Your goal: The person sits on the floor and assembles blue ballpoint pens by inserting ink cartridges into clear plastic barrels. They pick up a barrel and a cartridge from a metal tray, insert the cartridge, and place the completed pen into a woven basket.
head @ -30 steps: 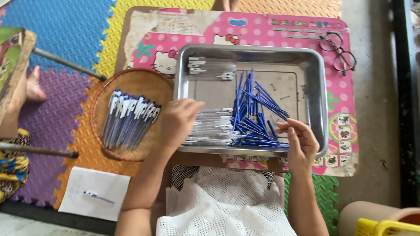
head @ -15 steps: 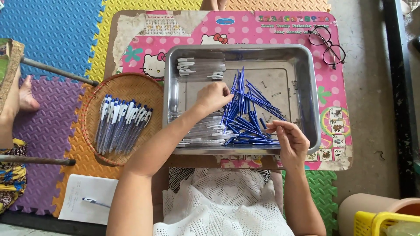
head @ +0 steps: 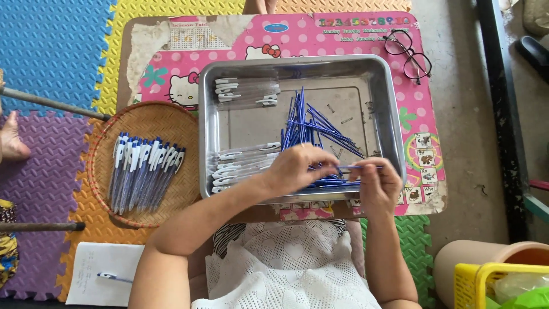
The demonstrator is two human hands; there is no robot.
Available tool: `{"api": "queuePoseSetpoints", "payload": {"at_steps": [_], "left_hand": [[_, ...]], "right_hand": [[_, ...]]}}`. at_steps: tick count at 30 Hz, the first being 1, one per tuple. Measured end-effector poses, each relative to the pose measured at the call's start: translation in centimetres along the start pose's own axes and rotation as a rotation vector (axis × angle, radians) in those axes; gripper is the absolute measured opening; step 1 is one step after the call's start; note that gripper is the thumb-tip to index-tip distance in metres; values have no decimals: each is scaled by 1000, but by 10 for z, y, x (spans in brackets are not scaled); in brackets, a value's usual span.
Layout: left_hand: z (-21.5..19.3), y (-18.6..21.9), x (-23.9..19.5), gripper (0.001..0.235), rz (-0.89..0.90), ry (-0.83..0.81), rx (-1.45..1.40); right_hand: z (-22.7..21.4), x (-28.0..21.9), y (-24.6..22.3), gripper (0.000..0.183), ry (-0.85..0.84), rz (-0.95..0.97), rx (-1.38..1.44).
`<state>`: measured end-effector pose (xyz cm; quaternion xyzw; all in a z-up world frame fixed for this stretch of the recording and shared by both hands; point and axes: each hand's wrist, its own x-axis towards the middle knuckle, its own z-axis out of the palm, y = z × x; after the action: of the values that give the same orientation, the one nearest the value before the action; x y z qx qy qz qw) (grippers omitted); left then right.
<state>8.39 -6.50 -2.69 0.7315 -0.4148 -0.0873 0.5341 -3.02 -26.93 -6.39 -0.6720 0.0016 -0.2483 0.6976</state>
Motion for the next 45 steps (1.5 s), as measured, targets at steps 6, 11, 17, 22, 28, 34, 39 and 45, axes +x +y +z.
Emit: {"api": "queuePoseSetpoints", "payload": {"at_steps": [6, 11, 17, 22, 28, 34, 39, 45], "left_hand": [[11, -123, 84, 13, 215, 137, 782], [40, -172, 113, 14, 387, 129, 1148], [39, -165, 106, 12, 311, 115, 959], [-13, -26, 29, 15, 247, 277, 407], [-39, 40, -68, 20, 130, 461, 49], [-30, 50, -90, 16, 75, 598, -148], [-32, 49, -94, 17, 73, 609, -178], [-34, 54, -92, 15, 126, 620, -119]], "right_hand": [[-73, -5, 47, 26, 232, -5, 480], [-93, -15, 54, 33, 162, -29, 592], [-71, -11, 32, 24, 195, -99, 463], [-34, -4, -17, 21, 188, -191, 242], [5, -6, -34, 21, 112, -253, 245], [44, -17, -45, 19, 7, -237, 258], [38, -19, -35, 18, -16, -232, 252], [40, -18, -37, 20, -50, -199, 216]]}}
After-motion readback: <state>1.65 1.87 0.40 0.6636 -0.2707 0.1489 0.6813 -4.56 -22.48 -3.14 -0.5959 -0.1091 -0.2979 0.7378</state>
